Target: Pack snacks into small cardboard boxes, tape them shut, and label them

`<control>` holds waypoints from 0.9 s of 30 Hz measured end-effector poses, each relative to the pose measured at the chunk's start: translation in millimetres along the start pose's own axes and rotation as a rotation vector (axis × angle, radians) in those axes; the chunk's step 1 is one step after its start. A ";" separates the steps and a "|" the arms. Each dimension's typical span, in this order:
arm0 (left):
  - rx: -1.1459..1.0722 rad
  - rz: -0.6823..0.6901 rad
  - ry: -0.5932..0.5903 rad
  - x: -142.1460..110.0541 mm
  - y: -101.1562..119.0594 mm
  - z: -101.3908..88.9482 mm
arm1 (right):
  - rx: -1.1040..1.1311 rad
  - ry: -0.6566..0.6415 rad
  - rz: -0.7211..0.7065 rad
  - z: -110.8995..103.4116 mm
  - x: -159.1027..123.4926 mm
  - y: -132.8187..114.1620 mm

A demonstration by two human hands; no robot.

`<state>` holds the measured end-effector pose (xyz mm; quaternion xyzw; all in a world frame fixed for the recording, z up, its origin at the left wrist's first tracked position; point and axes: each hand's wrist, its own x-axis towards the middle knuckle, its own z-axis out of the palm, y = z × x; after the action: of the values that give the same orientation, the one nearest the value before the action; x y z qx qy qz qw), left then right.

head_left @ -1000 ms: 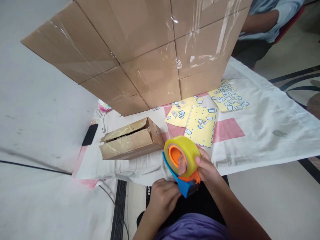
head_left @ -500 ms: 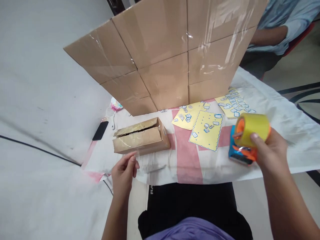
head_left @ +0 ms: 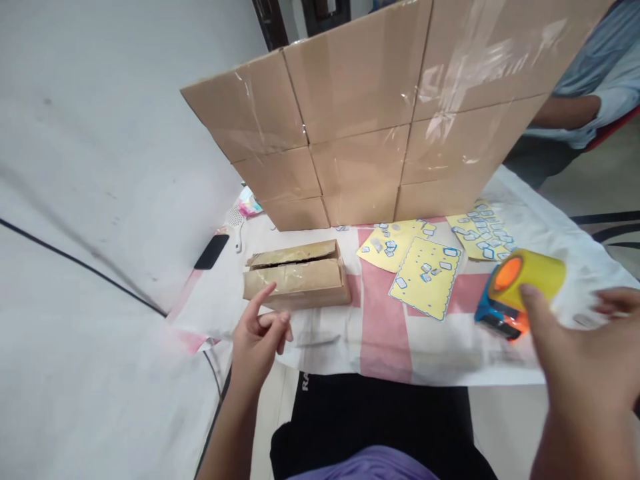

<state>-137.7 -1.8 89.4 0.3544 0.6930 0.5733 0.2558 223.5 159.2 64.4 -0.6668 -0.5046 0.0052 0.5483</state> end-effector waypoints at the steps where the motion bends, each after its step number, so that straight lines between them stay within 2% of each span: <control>1: 0.005 0.010 -0.040 -6.0 1.5 2.9 | 0.127 -0.195 -0.149 -2.4 -13.4 -28.2; 3: -0.009 0.074 -0.126 -18.0 2.8 9.7 | 0.456 -0.797 -0.425 -3.0 -41.0 -85.0; 4: -0.019 0.126 -0.169 -23.0 2.6 12.9 | 0.521 -1.011 -0.516 -1.5 -52.6 -110.3; 6: -0.015 0.254 -0.234 -29.2 1.1 17.4 | 0.558 -1.216 -0.605 3.9 -67.4 -148.8; 9: 0.041 0.443 -0.261 -28.6 -1.1 18.6 | 0.523 -1.291 -0.664 13.1 -70.3 -175.4; 13: 0.064 0.586 -0.268 -20.1 0.6 16.6 | 0.513 -1.300 -0.770 15.7 -61.3 -180.1; 15: 0.103 0.519 -0.282 -14.5 3.2 14.9 | 0.505 -1.251 -0.843 10.7 -53.9 -180.1; 18: 0.267 0.244 -0.294 -0.5 6.3 9.2 | 0.534 -1.069 -0.827 1.0 -34.0 -181.5; 19: 0.329 0.191 -0.252 6.2 6.4 6.7 | 0.555 -0.997 -0.776 -0.4 -25.5 -182.7; 21: 0.452 0.207 -0.079 22.4 5.3 2.5 | 0.600 -0.927 -0.659 3.6 -9.8 -187.5; 22: 0.516 0.254 0.029 31.6 4.2 1.3 | 0.620 -0.954 -0.607 9.9 -4.1 -191.3; 24: 0.684 0.370 0.205 50.4 1.0 1.5 | 0.658 -1.135 -0.507 31.3 0.1 -201.3; 27: 0.941 0.486 0.289 74.1 -5.4 5.7 | 0.730 -1.539 -0.358 77.8 -11.2 -217.9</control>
<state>-180.3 59.4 86.8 0.4981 0.8008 0.2869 -0.1680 29.0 184.0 187.7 -0.1711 -0.7991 0.5298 0.2269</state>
